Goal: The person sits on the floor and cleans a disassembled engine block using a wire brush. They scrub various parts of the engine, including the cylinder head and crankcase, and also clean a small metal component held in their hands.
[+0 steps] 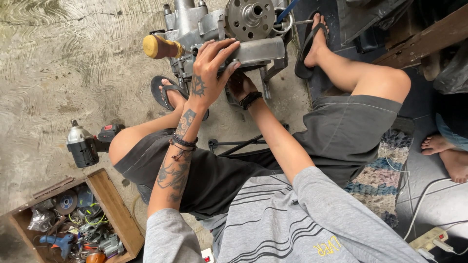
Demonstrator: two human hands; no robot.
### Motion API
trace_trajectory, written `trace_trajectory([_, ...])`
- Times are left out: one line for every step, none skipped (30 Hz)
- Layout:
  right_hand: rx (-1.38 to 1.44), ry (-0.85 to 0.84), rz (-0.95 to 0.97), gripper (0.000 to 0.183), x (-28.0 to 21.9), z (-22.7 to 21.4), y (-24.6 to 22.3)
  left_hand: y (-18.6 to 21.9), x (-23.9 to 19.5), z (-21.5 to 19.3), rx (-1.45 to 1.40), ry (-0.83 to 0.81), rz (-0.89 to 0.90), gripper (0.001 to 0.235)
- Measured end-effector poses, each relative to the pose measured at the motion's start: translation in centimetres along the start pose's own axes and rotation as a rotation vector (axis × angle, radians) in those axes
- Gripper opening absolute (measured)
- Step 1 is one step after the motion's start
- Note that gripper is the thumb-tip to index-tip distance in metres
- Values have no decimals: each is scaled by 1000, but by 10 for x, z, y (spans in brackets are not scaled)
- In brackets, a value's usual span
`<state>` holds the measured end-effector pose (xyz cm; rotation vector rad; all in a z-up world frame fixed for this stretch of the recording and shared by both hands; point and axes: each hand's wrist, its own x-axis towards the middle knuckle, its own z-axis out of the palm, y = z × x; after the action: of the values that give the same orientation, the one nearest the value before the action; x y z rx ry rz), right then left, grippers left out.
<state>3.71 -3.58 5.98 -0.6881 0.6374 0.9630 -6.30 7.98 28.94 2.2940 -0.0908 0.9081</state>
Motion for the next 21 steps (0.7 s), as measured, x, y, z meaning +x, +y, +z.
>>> trace_trajectory([0,0,0,24,6,-8,0,0,0,0,0,0,0,31])
trace_trajectory([-5,-33,-25,20,12,-16,0,0,0,0,3,-1,-3,31])
trace_trajectory([-10,-66,-51,18,17,-24,-1,0,0,0,4,-3,-4,31])
trace_trajectory([-9,-65,-52,18,10,-19,-1,0,0,0,3,-4,-4,31])
trace_trajectory([-8,10,-57,18,3,-14,-2,0,0,0,1,-3,-2,31])
trace_trajectory([-6,85,-62,20,-3,-9,-3,1,0,-1,0,-3,-1,31])
trace_trajectory([-6,86,-61,20,-10,-1,-5,0,0,-1,-1,-4,-2,31])
trace_trajectory([76,91,-12,16,-17,6,-7,0,-1,0,1,-6,-1,31])
trace_trajectory([157,93,34,12,-22,14,-9,0,0,0,3,-6,2,31])
trace_trajectory([157,93,34,12,-4,2,-8,0,0,0,3,-6,2,31])
trace_trajectory([242,-74,112,26,14,-11,-7,0,0,0,7,-5,0,31])
trace_trajectory([325,-241,191,39,32,-23,-7,0,0,0,10,-4,-3,32])
trace_trajectory([325,-243,190,39,34,-24,-7,0,0,0,11,-4,-1,32])
trace_trajectory([190,-137,146,26,36,-25,-8,1,1,0,8,-4,-3,32])
trace_trajectory([57,-30,103,14,38,-26,-7,1,0,-1,4,-7,-6,32])
trace_trajectory([57,-29,103,14,38,-29,-6,1,0,-1,4,-7,-6,32])
trace_trajectory([84,-59,91,10,38,-32,-6,0,0,-1,6,-8,-9,32])
trace_trajectory([111,-88,78,10,37,-35,-6,0,-1,0,8,-9,-12,31])
trace_trajectory([111,-88,79,10,30,-31,-7,0,0,0,9,-8,-12,31])
trace_trajectory([91,-49,49,14,23,-27,-7,0,0,0,7,-5,-6,31])
trace_trajectory([72,-9,19,18,15,-25,-6,0,0,0,4,-3,-2,32])
